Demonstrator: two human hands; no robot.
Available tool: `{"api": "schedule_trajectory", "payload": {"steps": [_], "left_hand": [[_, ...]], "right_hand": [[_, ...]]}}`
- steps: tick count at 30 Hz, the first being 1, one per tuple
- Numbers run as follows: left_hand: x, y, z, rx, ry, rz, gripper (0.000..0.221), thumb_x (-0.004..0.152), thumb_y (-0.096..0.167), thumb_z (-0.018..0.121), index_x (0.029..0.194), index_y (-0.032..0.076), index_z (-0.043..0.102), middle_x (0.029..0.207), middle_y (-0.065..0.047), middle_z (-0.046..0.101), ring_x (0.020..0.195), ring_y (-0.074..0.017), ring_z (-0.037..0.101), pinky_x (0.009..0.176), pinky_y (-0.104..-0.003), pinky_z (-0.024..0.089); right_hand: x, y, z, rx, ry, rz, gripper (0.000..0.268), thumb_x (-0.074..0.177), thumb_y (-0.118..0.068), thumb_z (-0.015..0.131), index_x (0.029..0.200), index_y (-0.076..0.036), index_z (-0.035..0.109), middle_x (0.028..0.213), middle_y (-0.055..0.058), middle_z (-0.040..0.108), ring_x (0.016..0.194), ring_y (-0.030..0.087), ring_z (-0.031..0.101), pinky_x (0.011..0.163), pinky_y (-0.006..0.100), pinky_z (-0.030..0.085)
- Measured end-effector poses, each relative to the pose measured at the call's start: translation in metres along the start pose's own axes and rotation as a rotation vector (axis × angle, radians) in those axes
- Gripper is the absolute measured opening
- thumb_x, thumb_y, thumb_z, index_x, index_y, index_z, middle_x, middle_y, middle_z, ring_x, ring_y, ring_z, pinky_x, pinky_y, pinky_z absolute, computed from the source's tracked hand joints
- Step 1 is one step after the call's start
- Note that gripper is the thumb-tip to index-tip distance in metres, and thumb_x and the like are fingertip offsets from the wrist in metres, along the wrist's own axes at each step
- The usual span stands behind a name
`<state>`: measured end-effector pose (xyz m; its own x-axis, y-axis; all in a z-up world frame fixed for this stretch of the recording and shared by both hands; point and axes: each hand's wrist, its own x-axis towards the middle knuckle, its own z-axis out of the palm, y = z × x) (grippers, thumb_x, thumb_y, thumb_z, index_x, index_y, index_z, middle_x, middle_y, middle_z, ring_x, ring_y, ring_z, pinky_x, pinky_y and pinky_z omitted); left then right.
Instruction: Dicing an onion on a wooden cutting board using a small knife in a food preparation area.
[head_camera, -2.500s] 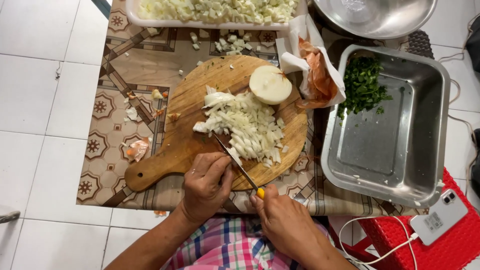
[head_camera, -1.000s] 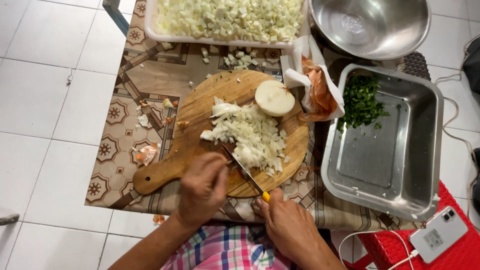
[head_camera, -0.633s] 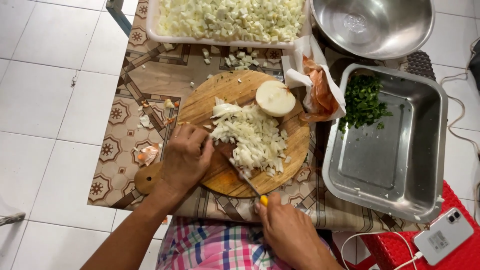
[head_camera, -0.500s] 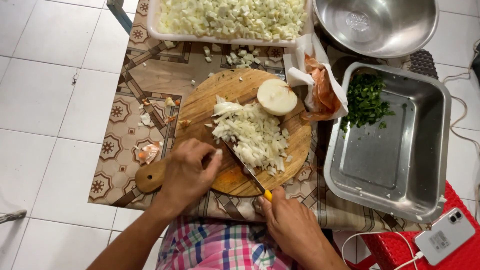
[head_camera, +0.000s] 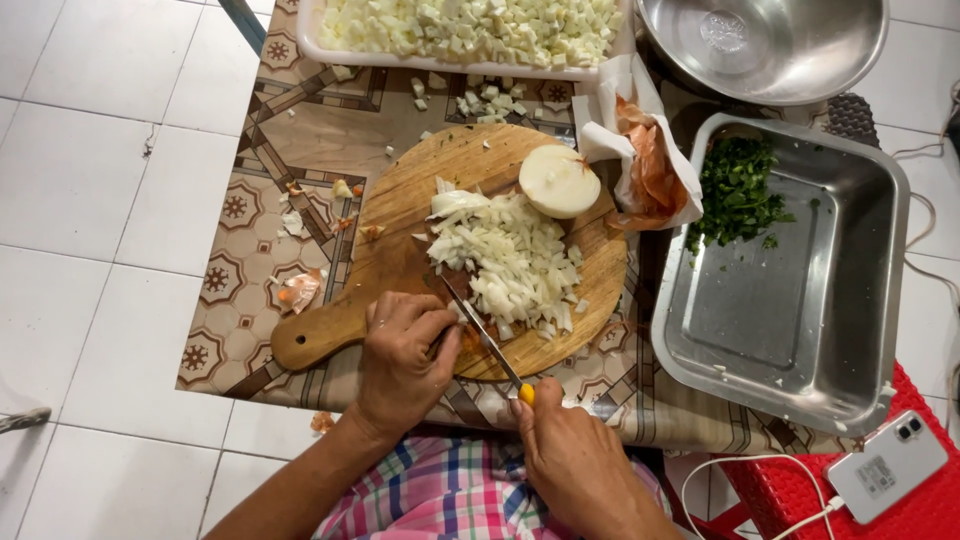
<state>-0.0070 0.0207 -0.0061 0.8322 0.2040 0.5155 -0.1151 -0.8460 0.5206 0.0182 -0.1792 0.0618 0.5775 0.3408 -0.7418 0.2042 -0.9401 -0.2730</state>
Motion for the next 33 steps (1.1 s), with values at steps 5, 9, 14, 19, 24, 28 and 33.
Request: {"api": "schedule_trajectory", "payload": {"steps": [5,9,14,19,24,28,33], "left_hand": [[0.000,0.005,0.002,0.016,0.027,-0.022,0.008,0.080,0.005,0.078,0.087,0.007,0.075,0.089,-0.006,0.073,0.085,-0.0232,0.059,0.074,-0.039,0.042],[0.003,0.008,0.003,0.025,0.037,0.019,0.008,0.078,0.000,0.074,0.082,0.004,0.069,0.087,-0.007,0.068,0.083,-0.0256,0.054,0.075,-0.040,0.042],[0.000,0.005,0.005,0.006,0.035,0.092,0.008,0.078,-0.001,0.071,0.085,0.001,0.067,0.089,-0.011,0.067,0.086,-0.0275,0.054,0.077,-0.041,0.040],[-0.002,-0.008,0.010,0.130,0.038,0.067,0.006,0.083,0.007,0.073,0.088,0.008,0.069,0.089,-0.008,0.068,0.088,-0.0247,0.056,0.082,-0.041,0.038],[-0.009,-0.015,0.011,0.139,0.016,0.026,0.017,0.082,0.002,0.070,0.099,0.004,0.070,0.097,-0.011,0.069,0.094,-0.0278,0.056,0.083,-0.042,0.041],[-0.004,-0.009,0.004,0.104,0.030,-0.004,0.011,0.082,0.004,0.073,0.093,0.007,0.071,0.093,-0.008,0.071,0.091,-0.0276,0.059,0.081,-0.041,0.041],[-0.002,-0.009,0.008,0.090,0.046,0.020,0.008,0.082,0.002,0.071,0.089,0.005,0.071,0.089,-0.010,0.071,0.090,-0.0260,0.058,0.080,-0.041,0.042]], "right_hand": [[0.003,0.004,0.010,-0.017,0.037,-0.011,0.034,0.110,-0.051,0.027,0.108,-0.019,0.036,0.082,0.010,0.070,0.074,0.042,0.066,0.068,0.055,0.048],[0.004,0.003,0.011,-0.025,0.023,0.003,0.033,0.110,-0.050,0.030,0.107,-0.018,0.038,0.092,0.012,0.073,0.084,0.043,0.068,0.073,0.056,0.049],[0.012,-0.017,-0.005,0.044,0.010,-0.027,0.035,0.111,-0.046,0.030,0.110,-0.013,0.044,0.092,0.012,0.072,0.079,0.036,0.070,0.072,0.051,0.053],[0.008,-0.009,-0.004,0.013,0.050,-0.071,0.033,0.112,-0.045,0.028,0.107,-0.016,0.043,0.082,0.007,0.066,0.068,0.030,0.066,0.063,0.048,0.052],[0.000,0.000,-0.008,0.013,0.040,-0.018,0.035,0.110,-0.049,0.029,0.111,-0.016,0.042,0.087,0.008,0.069,0.078,0.033,0.068,0.071,0.050,0.051],[0.001,0.000,0.002,0.000,0.030,-0.029,0.037,0.110,-0.051,0.029,0.118,-0.016,0.038,0.078,-0.001,0.063,0.065,0.021,0.060,0.062,0.042,0.051],[0.003,-0.010,0.002,-0.007,-0.027,0.044,0.031,0.112,-0.047,0.027,0.110,-0.019,0.041,0.089,0.003,0.069,0.077,0.027,0.067,0.073,0.045,0.053]]}}
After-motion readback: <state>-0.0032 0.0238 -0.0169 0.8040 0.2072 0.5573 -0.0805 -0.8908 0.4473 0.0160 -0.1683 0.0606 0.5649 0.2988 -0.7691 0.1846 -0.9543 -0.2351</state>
